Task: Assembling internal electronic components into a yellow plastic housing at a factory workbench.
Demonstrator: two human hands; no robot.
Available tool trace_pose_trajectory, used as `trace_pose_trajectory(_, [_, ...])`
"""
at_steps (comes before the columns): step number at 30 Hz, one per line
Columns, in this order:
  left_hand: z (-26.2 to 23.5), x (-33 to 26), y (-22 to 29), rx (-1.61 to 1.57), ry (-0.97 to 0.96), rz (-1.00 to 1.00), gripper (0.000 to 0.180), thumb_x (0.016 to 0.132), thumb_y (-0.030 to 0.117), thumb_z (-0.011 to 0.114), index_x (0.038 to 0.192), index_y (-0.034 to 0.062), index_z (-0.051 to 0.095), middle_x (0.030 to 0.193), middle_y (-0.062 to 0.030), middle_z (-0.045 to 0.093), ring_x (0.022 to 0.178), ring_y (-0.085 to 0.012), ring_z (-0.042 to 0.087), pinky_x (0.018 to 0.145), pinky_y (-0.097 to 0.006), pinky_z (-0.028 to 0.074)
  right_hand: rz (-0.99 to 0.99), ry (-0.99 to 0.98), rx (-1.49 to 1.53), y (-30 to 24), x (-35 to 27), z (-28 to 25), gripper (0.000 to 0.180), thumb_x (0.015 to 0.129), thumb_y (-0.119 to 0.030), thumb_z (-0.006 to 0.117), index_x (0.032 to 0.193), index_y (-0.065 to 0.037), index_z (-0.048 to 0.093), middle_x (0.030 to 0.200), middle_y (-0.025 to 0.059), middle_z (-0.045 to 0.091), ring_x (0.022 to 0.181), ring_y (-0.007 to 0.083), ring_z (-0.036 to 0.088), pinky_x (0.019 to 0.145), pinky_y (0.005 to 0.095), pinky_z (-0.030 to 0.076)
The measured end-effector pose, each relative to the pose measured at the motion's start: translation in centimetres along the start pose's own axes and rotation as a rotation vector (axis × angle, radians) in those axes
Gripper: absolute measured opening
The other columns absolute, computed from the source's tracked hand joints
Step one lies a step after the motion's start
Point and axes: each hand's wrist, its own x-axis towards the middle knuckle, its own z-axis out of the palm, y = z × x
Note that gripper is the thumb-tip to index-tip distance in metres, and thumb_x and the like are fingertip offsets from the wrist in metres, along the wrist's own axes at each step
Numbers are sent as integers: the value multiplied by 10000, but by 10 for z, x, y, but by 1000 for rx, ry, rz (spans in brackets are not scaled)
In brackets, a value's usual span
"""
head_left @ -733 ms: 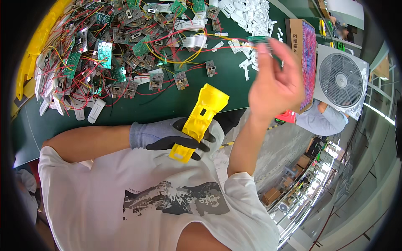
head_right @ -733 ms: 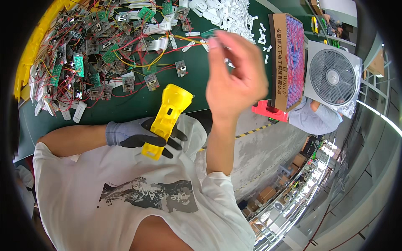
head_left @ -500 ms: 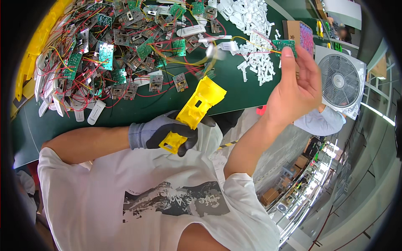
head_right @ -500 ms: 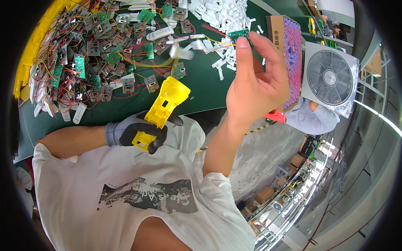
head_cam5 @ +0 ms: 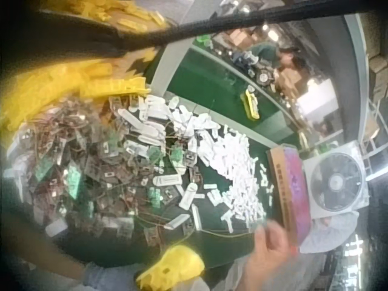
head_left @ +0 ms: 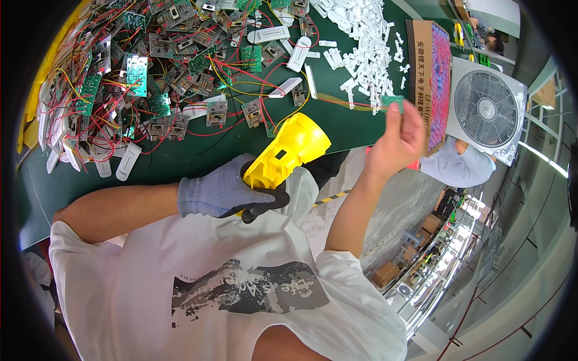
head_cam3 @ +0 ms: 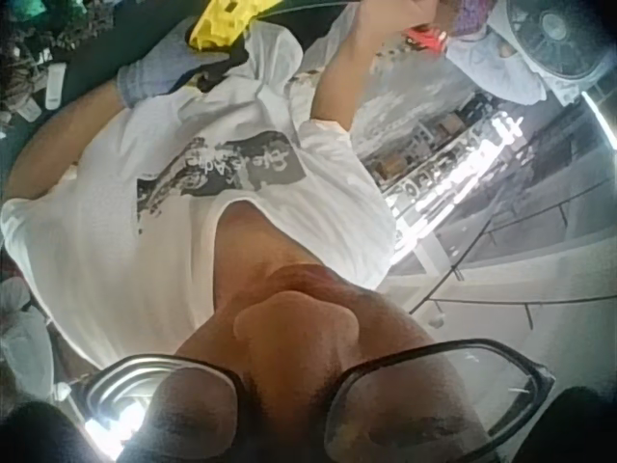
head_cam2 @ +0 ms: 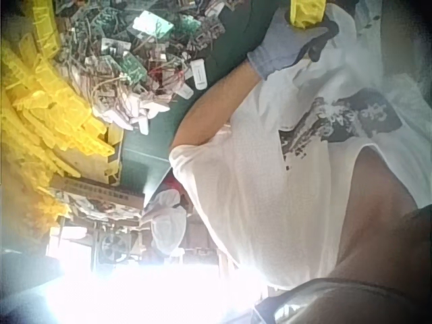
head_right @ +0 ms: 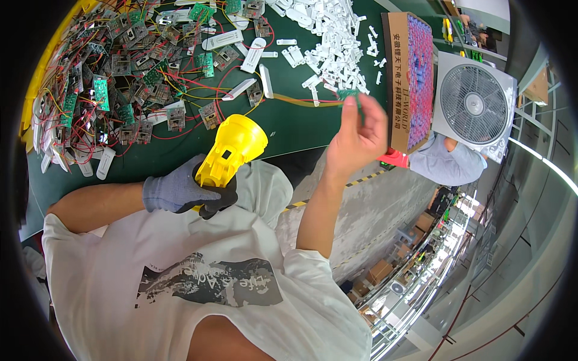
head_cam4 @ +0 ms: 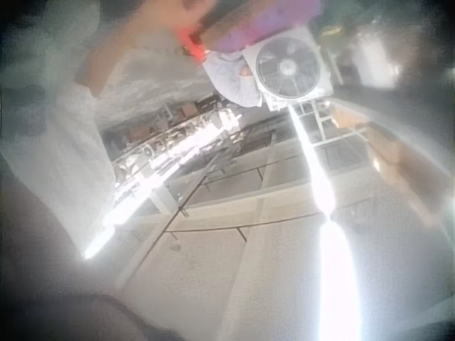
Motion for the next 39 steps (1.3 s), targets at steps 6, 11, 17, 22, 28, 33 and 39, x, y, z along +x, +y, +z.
trace_pose_trajectory(6, [5, -6, 9, 26, -15, -112, 233, 808, 148, 724, 954, 28, 588, 683, -27, 581, 519, -72, 525, 478, -233, 449, 314, -158, -65, 36, -34, -22, 226, 838, 0, 657, 1062, 15, 631, 1180, 124, 576, 1046, 173, 577, 852, 270, 481])
trace_pose_trajectory(11, [11, -8, 10, 463, 26, 271, 263, 790, 203, 728, 920, 18, 593, 699, -52, 603, 606, -131, 567, 588, -303, 480, 82, -298, -416, 20, -41, -9, 370, 778, -178, 738, 1126, -91, 648, 1332, 156, 480, 1232, 305, 448, 1032, 409, 345])
trace_pose_trajectory(17, [3, -6, 13, 535, -143, 9, 253, 806, 186, 706, 943, 8, 588, 738, -76, 627, 680, -124, 601, 625, -304, 480, -212, -579, -608, 21, -36, 28, 375, 738, -195, 760, 1096, -141, 664, 1250, 76, 537, 1201, 342, 411, 1003, 441, 358])
trace_pose_trajectory(22, [-2, -2, -7, -173, -169, 0, 294, 861, 106, 640, 1116, 21, 522, 790, -63, 623, 614, -144, 610, 585, -294, 506, -335, -514, -610, 35, -23, 39, 236, 760, -163, 743, 985, -119, 687, 1158, 50, 572, 1129, 290, 460, 942, 406, 397])
trace_pose_trajectory(28, [7, -3, 17, -172, -74, -56, 481, 921, 214, 573, 1323, 30, 383, 825, -109, 630, 623, -197, 641, 594, -320, 526, -336, -27, -432, 32, -30, 15, 97, 846, -88, 641, 899, -6, 651, 891, 93, 630, 837, 242, 590, 726, 345, 481])
trace_pose_trajectory(33, [10, 1, 41, -348, -2, 213, 336, 949, 265, 568, 1191, 36, 530, 778, -63, 618, 649, -143, 615, 584, -289, 510, -550, 159, 161, -5, -40, -56, 355, 958, -326, 456, 793, -30, 565, 731, 94, 599, 621, 193, 588, 552, 316, 477])
trace_pose_trajectory(39, [-5, 3, 21, -207, 92, 439, 257, 936, 172, 581, 1147, 32, 541, 961, -66, 633, 798, -131, 617, 694, -281, 519, -375, -526, 202, -61, -97, -19, 188, 797, -179, 700, 750, -27, 601, 522, 39, 527, 415, 164, 494, 404, 271, 421])
